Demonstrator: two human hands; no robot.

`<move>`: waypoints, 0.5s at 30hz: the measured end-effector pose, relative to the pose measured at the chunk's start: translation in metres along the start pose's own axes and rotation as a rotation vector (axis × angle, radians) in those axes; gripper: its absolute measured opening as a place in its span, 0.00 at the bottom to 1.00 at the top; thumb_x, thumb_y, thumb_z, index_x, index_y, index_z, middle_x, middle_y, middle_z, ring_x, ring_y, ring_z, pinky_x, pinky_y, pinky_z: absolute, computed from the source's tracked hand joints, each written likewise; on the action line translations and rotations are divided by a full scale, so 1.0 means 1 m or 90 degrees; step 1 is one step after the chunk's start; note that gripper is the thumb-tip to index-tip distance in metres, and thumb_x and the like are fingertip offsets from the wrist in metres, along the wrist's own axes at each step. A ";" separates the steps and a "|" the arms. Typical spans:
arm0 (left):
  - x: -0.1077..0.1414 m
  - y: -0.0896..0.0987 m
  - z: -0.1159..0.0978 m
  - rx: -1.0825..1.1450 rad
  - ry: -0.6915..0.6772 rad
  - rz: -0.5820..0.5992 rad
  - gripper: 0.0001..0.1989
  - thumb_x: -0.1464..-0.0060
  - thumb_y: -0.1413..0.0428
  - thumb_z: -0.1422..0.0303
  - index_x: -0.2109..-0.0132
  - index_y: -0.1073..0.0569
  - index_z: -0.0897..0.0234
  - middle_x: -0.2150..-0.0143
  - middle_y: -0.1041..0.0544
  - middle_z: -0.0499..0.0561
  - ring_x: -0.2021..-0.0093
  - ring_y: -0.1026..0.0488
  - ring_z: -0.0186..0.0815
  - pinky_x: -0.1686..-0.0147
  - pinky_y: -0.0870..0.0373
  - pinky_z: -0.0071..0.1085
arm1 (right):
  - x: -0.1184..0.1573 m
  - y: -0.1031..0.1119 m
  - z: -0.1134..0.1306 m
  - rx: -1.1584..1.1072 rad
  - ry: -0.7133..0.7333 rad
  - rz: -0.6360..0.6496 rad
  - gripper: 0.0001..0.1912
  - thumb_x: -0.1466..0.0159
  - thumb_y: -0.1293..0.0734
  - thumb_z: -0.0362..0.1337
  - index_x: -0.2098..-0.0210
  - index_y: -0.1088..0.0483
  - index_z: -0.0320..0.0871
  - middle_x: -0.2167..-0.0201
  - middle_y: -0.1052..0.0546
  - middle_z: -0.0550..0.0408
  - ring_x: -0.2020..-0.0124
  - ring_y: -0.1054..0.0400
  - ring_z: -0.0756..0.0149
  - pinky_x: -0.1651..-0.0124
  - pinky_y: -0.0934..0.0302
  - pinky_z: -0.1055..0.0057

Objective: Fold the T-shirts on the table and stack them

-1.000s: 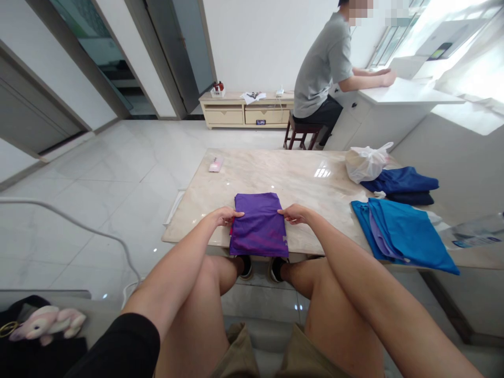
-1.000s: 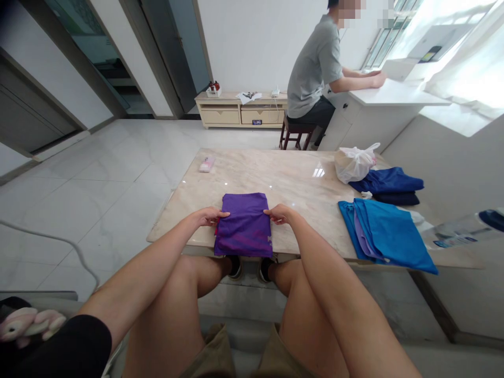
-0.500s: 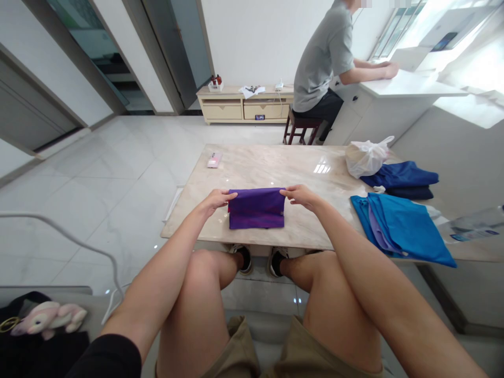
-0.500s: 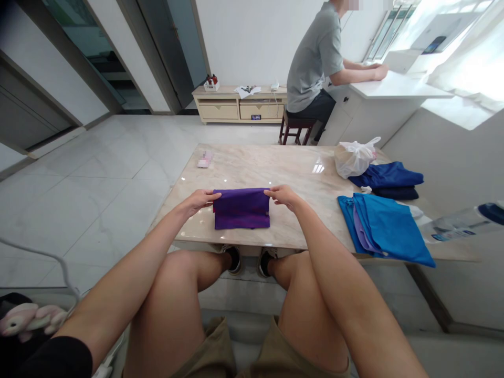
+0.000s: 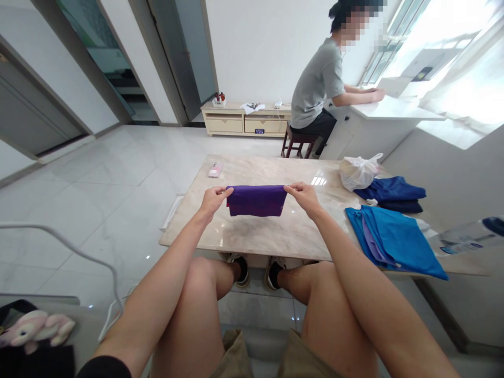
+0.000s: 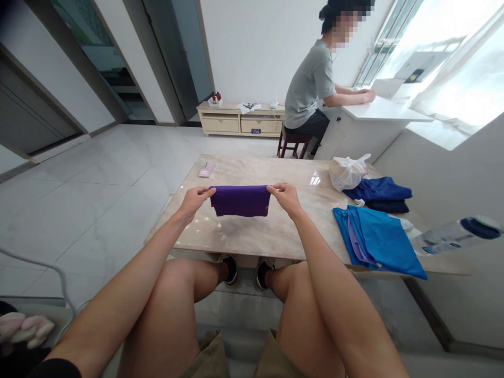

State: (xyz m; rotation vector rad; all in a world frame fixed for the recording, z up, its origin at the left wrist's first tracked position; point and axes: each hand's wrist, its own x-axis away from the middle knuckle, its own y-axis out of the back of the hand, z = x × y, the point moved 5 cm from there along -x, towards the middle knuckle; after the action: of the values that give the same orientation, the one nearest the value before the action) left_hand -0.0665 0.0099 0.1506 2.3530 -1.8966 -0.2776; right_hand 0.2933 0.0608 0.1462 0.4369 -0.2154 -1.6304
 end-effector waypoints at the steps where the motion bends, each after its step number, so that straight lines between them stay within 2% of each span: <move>1: 0.000 -0.003 0.003 0.007 0.021 0.015 0.27 0.56 0.28 0.45 0.60 0.13 0.65 0.60 0.13 0.56 0.57 0.21 0.44 0.53 0.28 0.36 | 0.001 -0.002 -0.004 0.009 -0.038 0.010 0.28 0.45 0.22 0.62 0.64 0.15 0.41 0.68 0.20 0.52 0.66 0.30 0.60 0.60 0.35 0.64; 3: -0.002 -0.008 0.008 0.010 0.055 0.016 0.26 0.58 0.26 0.47 0.62 0.13 0.65 0.60 0.13 0.57 0.56 0.21 0.45 0.53 0.27 0.37 | 0.001 -0.008 -0.011 0.013 -0.094 0.018 0.27 0.47 0.21 0.61 0.65 0.15 0.41 0.73 0.22 0.54 0.67 0.30 0.60 0.61 0.36 0.64; 6: -0.010 -0.015 0.009 0.010 0.061 -0.022 0.26 0.58 0.26 0.48 0.61 0.13 0.66 0.63 0.14 0.56 0.59 0.22 0.43 0.56 0.28 0.36 | -0.003 -0.012 -0.012 -0.017 -0.100 -0.007 0.29 0.48 0.21 0.62 0.66 0.15 0.41 0.74 0.22 0.54 0.68 0.31 0.61 0.61 0.36 0.65; 9: -0.019 -0.016 -0.001 0.013 -0.009 -0.063 0.26 0.53 0.29 0.48 0.57 0.13 0.65 0.62 0.15 0.54 0.60 0.24 0.40 0.57 0.29 0.34 | -0.009 -0.006 -0.008 -0.045 -0.058 -0.030 0.33 0.46 0.23 0.66 0.61 0.15 0.41 0.76 0.25 0.56 0.69 0.34 0.63 0.63 0.37 0.66; 11: -0.018 -0.013 -0.006 0.009 -0.063 -0.066 0.25 0.52 0.30 0.48 0.57 0.13 0.64 0.57 0.15 0.55 0.57 0.24 0.40 0.54 0.29 0.33 | -0.009 0.002 -0.006 -0.045 -0.029 -0.027 0.34 0.44 0.25 0.67 0.59 0.15 0.41 0.75 0.25 0.55 0.69 0.34 0.62 0.63 0.36 0.66; 13: -0.012 -0.009 -0.004 -0.012 -0.081 -0.030 0.24 0.52 0.29 0.48 0.57 0.13 0.63 0.54 0.14 0.56 0.53 0.24 0.41 0.51 0.29 0.34 | -0.003 0.010 -0.010 -0.028 -0.020 0.002 0.34 0.42 0.25 0.66 0.57 0.15 0.41 0.71 0.21 0.53 0.66 0.31 0.61 0.62 0.34 0.66; 15: -0.002 -0.006 0.010 -0.060 -0.037 0.067 0.25 0.54 0.29 0.48 0.58 0.13 0.63 0.53 0.14 0.56 0.52 0.24 0.43 0.51 0.30 0.34 | 0.009 0.015 -0.021 -0.003 -0.045 0.083 0.30 0.40 0.24 0.63 0.56 0.14 0.42 0.65 0.17 0.50 0.61 0.27 0.58 0.60 0.32 0.67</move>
State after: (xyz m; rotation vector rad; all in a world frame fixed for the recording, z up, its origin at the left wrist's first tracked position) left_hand -0.0629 0.0131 0.1393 2.2004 -1.9791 -0.4193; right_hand 0.3155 0.0531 0.1315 0.3552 -0.2868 -1.5189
